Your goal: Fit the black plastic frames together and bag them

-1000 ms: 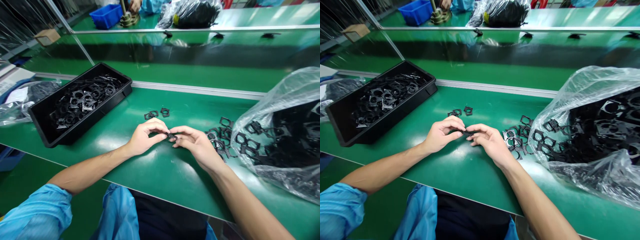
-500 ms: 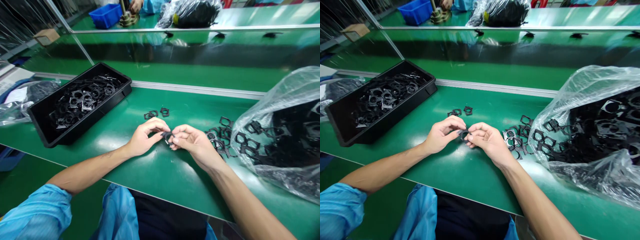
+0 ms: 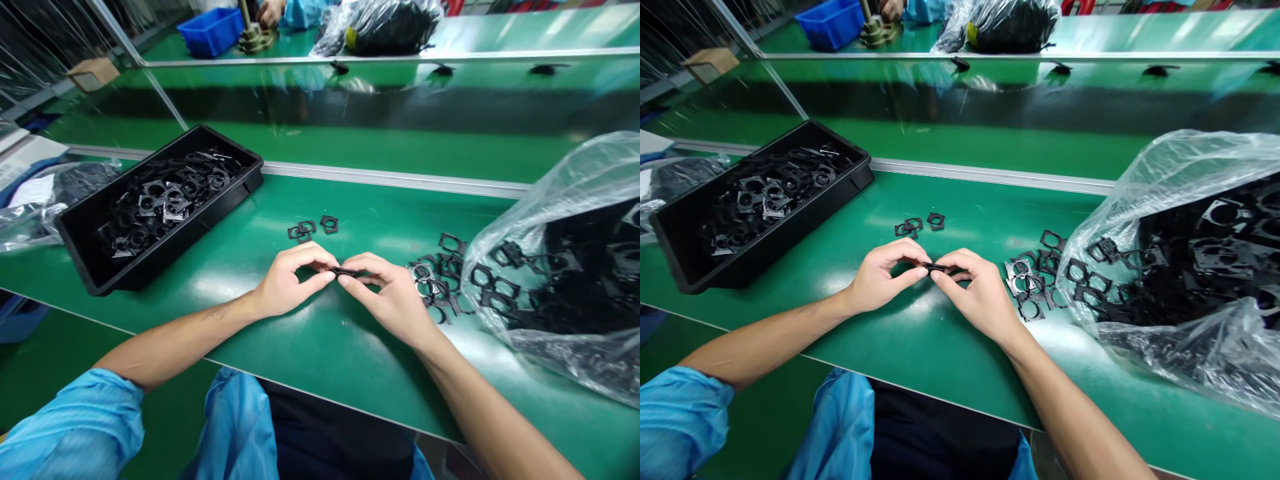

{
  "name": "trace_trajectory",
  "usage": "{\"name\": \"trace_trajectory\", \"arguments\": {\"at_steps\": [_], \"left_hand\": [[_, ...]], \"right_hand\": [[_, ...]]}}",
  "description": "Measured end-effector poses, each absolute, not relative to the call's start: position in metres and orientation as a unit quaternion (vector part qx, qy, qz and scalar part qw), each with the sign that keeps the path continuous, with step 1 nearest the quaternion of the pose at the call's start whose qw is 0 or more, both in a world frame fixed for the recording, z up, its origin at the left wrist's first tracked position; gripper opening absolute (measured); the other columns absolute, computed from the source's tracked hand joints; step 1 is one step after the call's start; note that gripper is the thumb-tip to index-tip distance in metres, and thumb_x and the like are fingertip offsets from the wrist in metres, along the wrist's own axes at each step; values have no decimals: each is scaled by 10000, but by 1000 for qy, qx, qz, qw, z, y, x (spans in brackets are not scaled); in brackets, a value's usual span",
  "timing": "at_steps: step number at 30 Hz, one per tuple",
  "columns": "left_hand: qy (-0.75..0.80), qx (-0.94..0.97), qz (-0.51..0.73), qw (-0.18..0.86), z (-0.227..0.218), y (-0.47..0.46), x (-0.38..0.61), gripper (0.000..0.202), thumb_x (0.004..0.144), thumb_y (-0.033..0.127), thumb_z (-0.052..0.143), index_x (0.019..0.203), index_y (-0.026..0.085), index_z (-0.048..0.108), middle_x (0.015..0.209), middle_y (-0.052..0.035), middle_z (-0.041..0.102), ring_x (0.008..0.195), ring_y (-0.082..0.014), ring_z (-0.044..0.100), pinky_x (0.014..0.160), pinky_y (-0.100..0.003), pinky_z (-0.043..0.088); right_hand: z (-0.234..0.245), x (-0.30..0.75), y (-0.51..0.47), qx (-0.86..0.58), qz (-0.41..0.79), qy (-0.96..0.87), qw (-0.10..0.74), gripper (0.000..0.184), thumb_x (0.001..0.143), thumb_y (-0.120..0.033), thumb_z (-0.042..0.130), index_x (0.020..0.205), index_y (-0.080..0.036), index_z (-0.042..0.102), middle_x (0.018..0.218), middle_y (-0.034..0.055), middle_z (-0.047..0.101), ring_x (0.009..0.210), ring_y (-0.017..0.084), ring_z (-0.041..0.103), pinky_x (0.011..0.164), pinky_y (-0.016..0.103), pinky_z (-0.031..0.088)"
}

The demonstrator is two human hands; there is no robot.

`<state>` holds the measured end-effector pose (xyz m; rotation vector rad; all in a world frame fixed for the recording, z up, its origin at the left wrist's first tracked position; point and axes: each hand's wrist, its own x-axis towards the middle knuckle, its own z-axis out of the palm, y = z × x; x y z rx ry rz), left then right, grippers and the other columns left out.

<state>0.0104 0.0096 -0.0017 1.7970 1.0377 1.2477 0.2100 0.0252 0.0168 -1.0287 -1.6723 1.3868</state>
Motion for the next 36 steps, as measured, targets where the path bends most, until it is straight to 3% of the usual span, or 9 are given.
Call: {"name": "trace_trajectory", "arguments": {"at_steps": [7, 15, 20, 36], "left_hand": [[407, 726, 514, 207, 1, 8, 8, 11, 882, 199, 711, 878, 196, 720, 857, -48, 723, 831, -170, 660, 788, -308, 537], [367, 755, 528, 131, -1, 8, 8, 60, 889, 160, 720, 928, 195, 750, 864, -32, 726, 791, -129, 677, 748, -256, 551], [357, 758, 532, 121, -2, 9, 8, 45, 879, 143, 736, 903, 179, 749, 863, -23, 715, 771, -104, 675, 729, -221, 552], [360, 762, 514, 161, 0, 10, 8, 12, 890, 164, 729, 892, 175, 726, 855, -37, 728, 799, -128, 683, 764, -251, 555]], "right_hand": [[21, 209, 19, -386, 493, -702, 339, 198, 910, -381, 704, 843, -210, 779, 804, 51, 704, 694, 184, 632, 649, 306, 532], [18, 209, 18, -357, 405, -764, 354, 203, 963, -302, 648, 835, -183, 751, 755, 44, 709, 663, 162, 616, 646, 287, 494], [18, 209, 18, -349, 386, -772, 365, 207, 971, -281, 638, 816, -179, 730, 742, 39, 703, 648, 152, 612, 630, 270, 486], [16, 210, 17, -335, 359, -795, 356, 215, 1000, -271, 599, 862, -169, 728, 761, 46, 686, 682, 161, 610, 667, 278, 495]]}}
